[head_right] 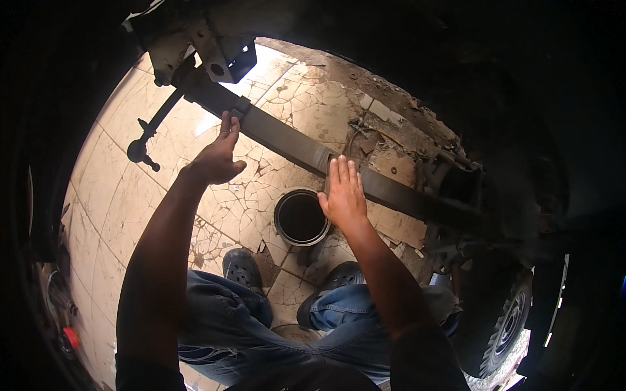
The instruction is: The person repeatedly wipes a long metal beam with their hands, moving along its length and returning to earlier sections. The hands contact the beam directly without visible tools. The beam remains in place under the vehicle throughout the clip.
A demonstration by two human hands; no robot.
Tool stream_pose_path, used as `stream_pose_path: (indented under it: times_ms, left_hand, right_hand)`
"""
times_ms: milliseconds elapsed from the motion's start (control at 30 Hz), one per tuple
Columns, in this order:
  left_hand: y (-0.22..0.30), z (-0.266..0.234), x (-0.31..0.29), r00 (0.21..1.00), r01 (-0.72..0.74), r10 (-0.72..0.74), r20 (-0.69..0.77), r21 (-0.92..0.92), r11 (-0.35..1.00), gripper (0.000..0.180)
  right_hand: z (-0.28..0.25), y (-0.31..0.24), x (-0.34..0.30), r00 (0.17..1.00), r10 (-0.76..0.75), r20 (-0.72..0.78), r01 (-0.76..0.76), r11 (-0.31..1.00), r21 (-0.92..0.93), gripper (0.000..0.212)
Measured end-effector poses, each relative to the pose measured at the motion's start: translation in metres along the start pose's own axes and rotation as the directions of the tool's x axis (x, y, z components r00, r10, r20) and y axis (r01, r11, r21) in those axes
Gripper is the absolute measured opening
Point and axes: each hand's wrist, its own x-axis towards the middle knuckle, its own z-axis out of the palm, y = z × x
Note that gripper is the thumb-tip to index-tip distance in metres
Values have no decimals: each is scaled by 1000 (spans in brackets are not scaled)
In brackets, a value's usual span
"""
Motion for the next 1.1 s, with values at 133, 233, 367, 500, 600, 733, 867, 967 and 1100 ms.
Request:
stream_pose_path:
  times_ms: [133,233,367,500,600,733,867,967,1100]
  left_hand:
    - [-3,0,2,1000,-15,16,-19,33,999,103]
    - [-2,-1,-1,1000,-4,4,-18,29,1000,102]
    - [-1,-6,-1,1000,-1,0,-7,-6,1000,103]
    - [-3,0,4,1000,-21,21,-23,1,1000,105]
    - [1,-4,2,1000,8,-9,21,30,1000,107]
    - [1,-9,-3,999,35,-35,39,7,999,106]
    - [-4,1,5,1000,-15,15,8,33,999,106]
    - [-12,6,6,997,-60,62,-35,76,995,104]
    - [-10,-1,4,997,-61,65,-39,94,994,103]
  right_hand:
    - [-7,-15,20,987,132,93,-127,990,-60,96]
    - [-7,-24,3,990,108,86,-104,993,-57,100]
    - [-4,-27,3,994,101,31,-98,991,-95,99]
    - [-15,-21,37,976,195,97,-192,981,-32,101]
    - [-12,-21,25,987,150,64,-148,988,-33,101]
    - [0,-33,-5,995,92,44,-89,995,-52,102]
    - [3,-25,20,992,125,6,-125,991,-44,102]
    - [-13,-26,40,981,172,94,-174,985,4,103]
    - [-4,-24,11,994,59,94,-57,998,-24,104]
